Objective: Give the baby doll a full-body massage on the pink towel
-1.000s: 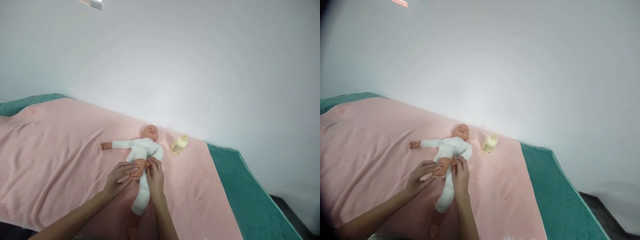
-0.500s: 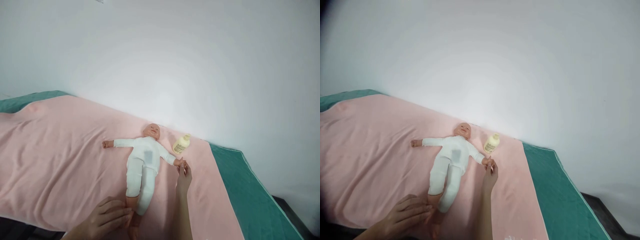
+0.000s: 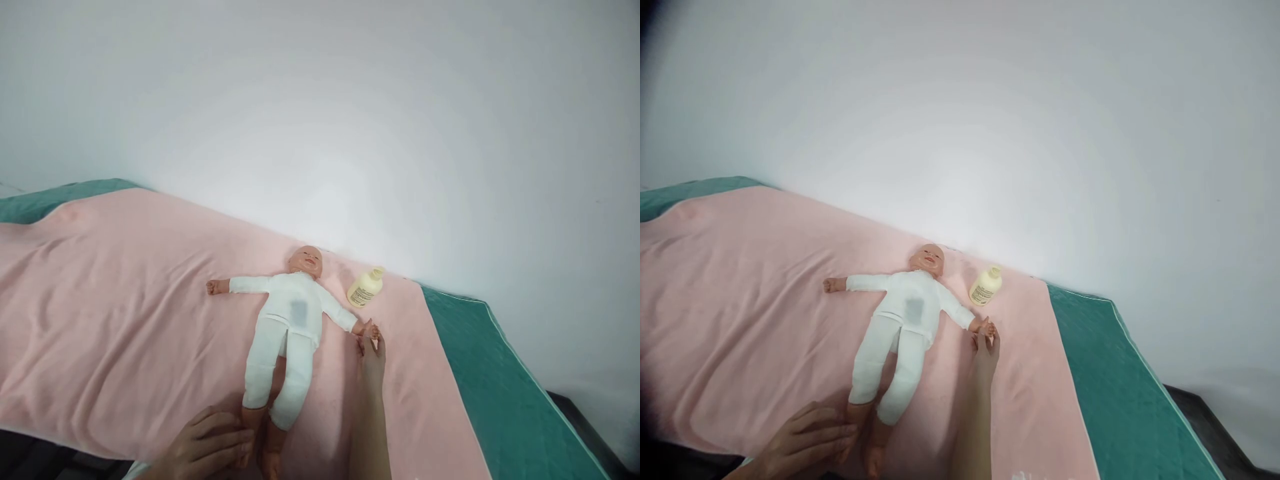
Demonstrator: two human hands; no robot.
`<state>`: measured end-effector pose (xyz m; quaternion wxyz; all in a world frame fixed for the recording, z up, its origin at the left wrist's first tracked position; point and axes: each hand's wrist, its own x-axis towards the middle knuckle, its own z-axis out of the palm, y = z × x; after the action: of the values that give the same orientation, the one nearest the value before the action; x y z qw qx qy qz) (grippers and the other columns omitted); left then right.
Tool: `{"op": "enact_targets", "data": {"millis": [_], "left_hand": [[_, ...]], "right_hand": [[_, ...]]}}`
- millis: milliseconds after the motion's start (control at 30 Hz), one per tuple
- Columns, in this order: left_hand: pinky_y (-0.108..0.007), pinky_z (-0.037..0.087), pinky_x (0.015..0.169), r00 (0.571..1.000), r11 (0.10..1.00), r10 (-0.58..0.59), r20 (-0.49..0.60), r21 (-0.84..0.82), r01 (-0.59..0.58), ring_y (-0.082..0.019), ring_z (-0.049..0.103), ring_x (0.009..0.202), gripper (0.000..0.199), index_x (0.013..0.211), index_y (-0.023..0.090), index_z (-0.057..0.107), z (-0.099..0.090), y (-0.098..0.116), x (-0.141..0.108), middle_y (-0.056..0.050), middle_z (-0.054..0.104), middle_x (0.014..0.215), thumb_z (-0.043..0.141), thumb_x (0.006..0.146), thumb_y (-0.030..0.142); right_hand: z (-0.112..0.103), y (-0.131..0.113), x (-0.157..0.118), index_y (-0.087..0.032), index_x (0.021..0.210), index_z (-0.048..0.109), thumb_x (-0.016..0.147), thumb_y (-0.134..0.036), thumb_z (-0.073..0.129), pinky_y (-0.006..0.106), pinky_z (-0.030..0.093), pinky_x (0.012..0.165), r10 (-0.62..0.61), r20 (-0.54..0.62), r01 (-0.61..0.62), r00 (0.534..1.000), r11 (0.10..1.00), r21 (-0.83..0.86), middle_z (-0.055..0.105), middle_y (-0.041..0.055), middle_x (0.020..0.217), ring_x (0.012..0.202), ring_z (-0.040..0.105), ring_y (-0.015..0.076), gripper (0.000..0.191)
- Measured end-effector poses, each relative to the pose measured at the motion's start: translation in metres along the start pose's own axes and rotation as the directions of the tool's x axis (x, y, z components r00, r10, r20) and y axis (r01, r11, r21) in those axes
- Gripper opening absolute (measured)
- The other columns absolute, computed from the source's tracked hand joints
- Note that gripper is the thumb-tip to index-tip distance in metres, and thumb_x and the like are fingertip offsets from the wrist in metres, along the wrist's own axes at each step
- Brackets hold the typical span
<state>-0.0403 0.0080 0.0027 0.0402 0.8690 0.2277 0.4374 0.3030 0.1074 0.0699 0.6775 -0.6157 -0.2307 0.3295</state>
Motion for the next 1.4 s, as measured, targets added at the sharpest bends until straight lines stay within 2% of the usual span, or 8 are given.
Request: {"op": "enact_targets", "data": {"millis": [100, 300, 533, 633, 800, 1067, 1200, 1400], "left_hand": [[-0.031, 0.056, 0.083, 0.988, 0.992, 0.105, 0.114, 0.055, -0.112, -0.019, 0.067, 0.098, 0.036, 0.118, 0.024, 0.063, -0.006, -0.007, 0.009, -0.002, 0.073, 0.105, 0.068, 0.083, 0.023], [-0.032, 0.056, 0.078, 0.994, 0.998, -0.051, -0.094, -0.05, 0.046, -0.02, 0.066, 0.099, 0.041, 0.123, 0.023, 0.057, -0.022, -0.016, 0.053, -0.005, 0.072, 0.108, 0.064, 0.083, 0.014], [-0.032, 0.055, 0.081, 0.907, 0.94, -0.337, -0.25, -0.134, 0.313, -0.02, 0.062, 0.097, 0.031, 0.113, 0.023, 0.063, -0.02, -0.038, 0.108, -0.005, 0.07, 0.104, 0.065, 0.083, 0.017], [-0.032, 0.055, 0.08, 0.828, 0.876, -0.48, -0.291, -0.198, 0.439, -0.019, 0.063, 0.095, 0.024, 0.108, 0.023, 0.065, -0.013, -0.049, 0.122, -0.006, 0.068, 0.101, 0.063, 0.084, 0.024], [-0.03, 0.055, 0.077, 0.78, 0.829, -0.555, -0.291, -0.275, 0.487, -0.018, 0.063, 0.093, 0.024, 0.109, 0.024, 0.064, -0.01, -0.054, 0.124, -0.006, 0.066, 0.101, 0.063, 0.085, 0.025], [-0.029, 0.056, 0.079, 0.96, 0.946, -0.26, -0.099, -0.227, 0.233, -0.018, 0.062, 0.1, 0.035, 0.118, 0.025, 0.062, -0.016, -0.028, 0.066, -0.005, 0.07, 0.11, 0.062, 0.084, 0.014], [-0.026, 0.056, 0.079, 0.982, 0.976, -0.18, -0.059, -0.134, 0.171, -0.017, 0.065, 0.099, 0.037, 0.12, 0.024, 0.061, -0.011, -0.012, 0.034, -0.004, 0.072, 0.107, 0.064, 0.084, 0.014], [-0.026, 0.052, 0.083, 1.0, 0.998, 0.002, 0.001, 0.063, -0.002, -0.015, 0.066, 0.096, 0.031, 0.115, 0.021, 0.064, -0.015, 0.002, 0.015, -0.003, 0.073, 0.103, 0.065, 0.085, 0.022]], "right_hand": [[0.012, -0.013, -0.01, -0.019, 0.123, 0.053, 0.074, -0.05, 0.069, 0.029, 0.054, 0.077, -0.09, -0.007, 0.09, 0.996, 0.995, -0.051, 0.065, 0.0072, 0.106, 0.088, 0.065, 0.0186, 0.061], [0.053, -0.027, -0.039, -0.018, 0.127, 0.052, 0.079, -0.039, 0.064, 0.029, 0.051, 0.073, -0.294, 0.164, 0.323, 0.942, 0.928, -0.189, 0.064, 0.0069, 0.106, 0.071, 0.058, 0.0131, 0.054], [0.091, -0.004, -0.069, -0.026, 0.123, 0.059, 0.085, -0.022, 0.052, 0.03, 0.052, 0.079, -0.45, 0.595, 0.691, 0.666, 0.672, -0.265, 0.053, 0.0081, 0.118, 0.1, 0.058, 0.0194, 0.039], [0.093, 0.0, -0.07, -0.027, 0.125, 0.058, 0.085, -0.018, 0.048, 0.032, 0.051, 0.087, -0.46, 0.638, 0.742, 0.617, 0.609, -0.279, 0.053, 0.0081, 0.118, 0.109, 0.055, 0.0203, 0.042], [0.084, -0.011, -0.061, -0.025, 0.123, 0.059, 0.088, -0.028, 0.052, 0.03, 0.052, 0.076, -0.423, 0.564, 0.65, 0.709, 0.702, -0.291, 0.054, 0.0085, 0.118, 0.095, 0.059, 0.0186, 0.036], [0.038, -0.008, -0.012, -0.015, 0.121, 0.059, 0.078, -0.049, 0.063, 0.03, 0.052, 0.074, -0.222, 0.05, 0.228, 0.974, 0.955, -0.188, 0.067, 0.0086, 0.102, 0.08, 0.064, 0.0183, 0.056], [0.012, 0.016, 0.019, -0.014, 0.109, 0.063, 0.071, -0.053, 0.067, 0.027, 0.054, 0.068, -0.048, -0.09, 0.05, 0.995, 0.999, 0.019, 0.068, 0.005, 0.088, 0.077, 0.065, 0.0174, 0.054], [-0.004, 0.036, 0.035, -0.016, 0.093, 0.063, 0.073, -0.039, 0.067, 0.026, 0.057, 0.065, 0.066, -0.103, -0.05, 0.993, 0.987, 0.155, 0.068, 0.0059, 0.087, 0.074, 0.064, 0.0151, 0.031]]}}
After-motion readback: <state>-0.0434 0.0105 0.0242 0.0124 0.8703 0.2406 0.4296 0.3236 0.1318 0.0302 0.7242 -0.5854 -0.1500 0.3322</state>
